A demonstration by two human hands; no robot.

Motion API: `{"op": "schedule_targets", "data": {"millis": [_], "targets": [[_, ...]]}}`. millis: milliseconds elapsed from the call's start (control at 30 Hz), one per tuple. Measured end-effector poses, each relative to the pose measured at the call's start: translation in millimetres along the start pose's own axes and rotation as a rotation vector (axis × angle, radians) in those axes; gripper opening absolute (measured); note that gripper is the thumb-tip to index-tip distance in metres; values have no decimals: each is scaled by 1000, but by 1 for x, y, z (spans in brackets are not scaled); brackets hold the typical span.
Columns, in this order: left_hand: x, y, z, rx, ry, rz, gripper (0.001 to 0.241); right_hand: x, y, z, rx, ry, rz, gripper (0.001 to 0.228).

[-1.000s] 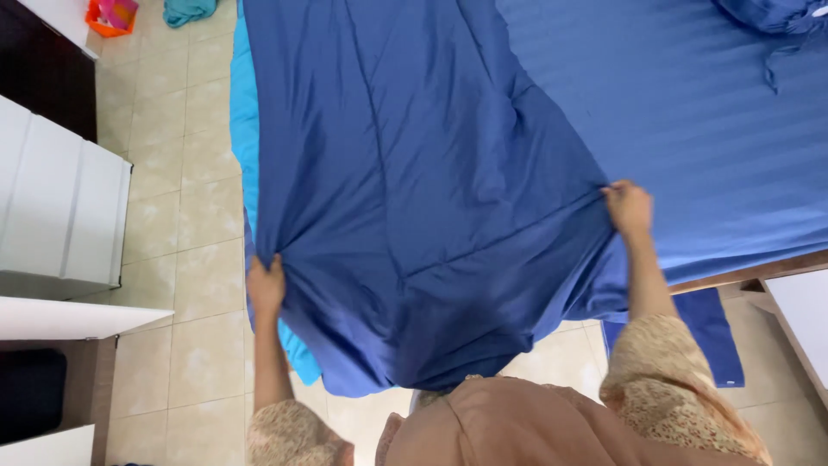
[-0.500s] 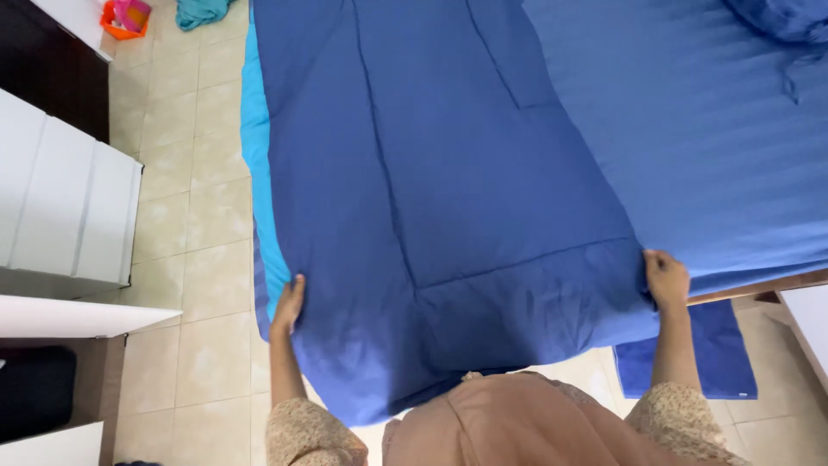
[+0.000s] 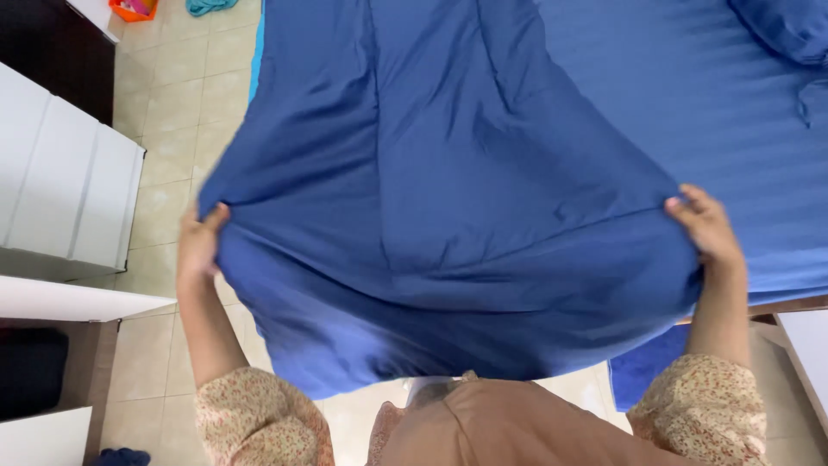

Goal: The person arranges several blue pillows on a bed, then picks up a folded light blue towel and places it on the floor. They then unfold a large blue duvet and spread it over the bed, smoothing it out.

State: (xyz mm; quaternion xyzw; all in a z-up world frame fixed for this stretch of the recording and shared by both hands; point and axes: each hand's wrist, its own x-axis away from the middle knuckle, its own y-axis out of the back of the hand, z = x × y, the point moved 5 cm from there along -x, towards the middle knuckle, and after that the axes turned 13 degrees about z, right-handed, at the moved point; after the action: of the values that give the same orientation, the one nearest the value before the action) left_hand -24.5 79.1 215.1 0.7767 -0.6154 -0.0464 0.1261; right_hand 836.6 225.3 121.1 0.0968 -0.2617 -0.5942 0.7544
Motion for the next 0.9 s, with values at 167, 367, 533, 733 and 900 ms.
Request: {"op": "schedule_targets", "data": {"millis": [167,367,533,733,900], "targets": [[-44,53,106,-621,-241,-594,24,-21,35,-155,114,123,-420,46],[-34,-43,305,-597,286,-37,95,79,-46,-183,-85,-455,-133,55],[-9,-13,320,-10,311,-37,73,90,-73,-139,-145,-131,-135,58],[95,-16,290,-301,712,-412,46,51,-121,-128,685,-92,-389,37],[87,-21,334,-748,457,-211,36,30,-78,-140,713,52,-227,30]]}}
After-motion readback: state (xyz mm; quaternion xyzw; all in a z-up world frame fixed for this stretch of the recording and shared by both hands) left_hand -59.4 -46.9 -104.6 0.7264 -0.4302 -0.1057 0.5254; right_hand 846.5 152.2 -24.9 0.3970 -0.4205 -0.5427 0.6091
